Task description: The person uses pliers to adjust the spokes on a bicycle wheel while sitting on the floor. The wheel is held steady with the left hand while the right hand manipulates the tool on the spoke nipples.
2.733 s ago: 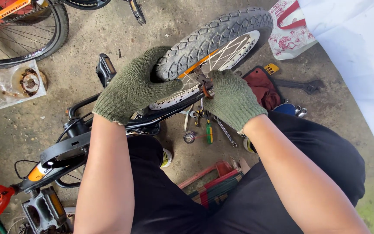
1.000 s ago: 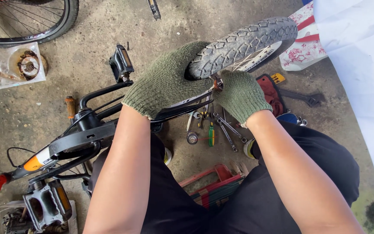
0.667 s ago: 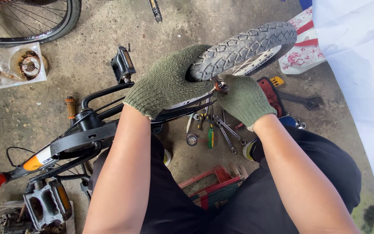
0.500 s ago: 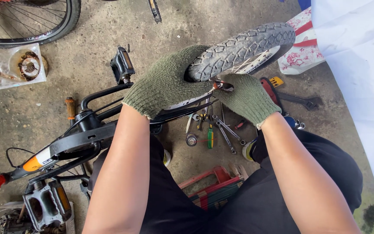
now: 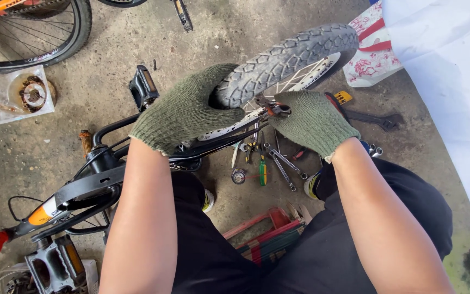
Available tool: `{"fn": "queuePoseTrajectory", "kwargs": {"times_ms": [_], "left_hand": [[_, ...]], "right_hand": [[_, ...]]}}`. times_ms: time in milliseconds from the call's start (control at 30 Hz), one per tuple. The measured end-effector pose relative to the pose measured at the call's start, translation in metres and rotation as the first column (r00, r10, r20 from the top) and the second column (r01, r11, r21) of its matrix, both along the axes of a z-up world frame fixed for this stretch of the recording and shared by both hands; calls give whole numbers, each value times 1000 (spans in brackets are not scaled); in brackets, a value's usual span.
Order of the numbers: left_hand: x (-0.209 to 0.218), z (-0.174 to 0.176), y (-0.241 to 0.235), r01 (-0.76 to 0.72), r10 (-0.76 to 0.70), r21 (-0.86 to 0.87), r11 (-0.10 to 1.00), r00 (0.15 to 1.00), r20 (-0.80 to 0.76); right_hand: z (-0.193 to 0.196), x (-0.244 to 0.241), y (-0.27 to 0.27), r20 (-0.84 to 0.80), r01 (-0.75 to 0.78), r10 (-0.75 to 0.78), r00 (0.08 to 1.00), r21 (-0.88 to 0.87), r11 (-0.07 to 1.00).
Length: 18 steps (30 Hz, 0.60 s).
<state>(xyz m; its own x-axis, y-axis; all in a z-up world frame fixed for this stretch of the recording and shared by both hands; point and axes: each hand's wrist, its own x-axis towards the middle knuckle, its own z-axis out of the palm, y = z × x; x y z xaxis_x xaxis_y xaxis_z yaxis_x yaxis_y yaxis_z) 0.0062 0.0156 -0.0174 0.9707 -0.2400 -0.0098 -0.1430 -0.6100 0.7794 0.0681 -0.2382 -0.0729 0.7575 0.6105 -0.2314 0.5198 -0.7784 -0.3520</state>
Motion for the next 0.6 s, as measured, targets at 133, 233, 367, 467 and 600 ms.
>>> {"fn": "queuePoseTrajectory", "kwargs": {"times_ms": [133,233,367,467,600], "left_hand": [[0,14,0,0,11,85,996,991,-132],[0,18,1,-6,25,95,995,980,-200],[0,9,5,-22,40,83,996,972,-231],[1,16,0,-23,51,124,992,972,-231],[2,10,0,-11,24,70,998,981,-195]], "right_hand": [[-14,-2,-2,13,52,-52,999,12,999],[-29,-6,0,28,85,-86,996,39,996],[-35,-12,7,83,122,-135,987,147,982],[-35,-13,10,125,99,-124,984,188,977],[-17,-21,13,115,95,-119,986,199,975]]}}
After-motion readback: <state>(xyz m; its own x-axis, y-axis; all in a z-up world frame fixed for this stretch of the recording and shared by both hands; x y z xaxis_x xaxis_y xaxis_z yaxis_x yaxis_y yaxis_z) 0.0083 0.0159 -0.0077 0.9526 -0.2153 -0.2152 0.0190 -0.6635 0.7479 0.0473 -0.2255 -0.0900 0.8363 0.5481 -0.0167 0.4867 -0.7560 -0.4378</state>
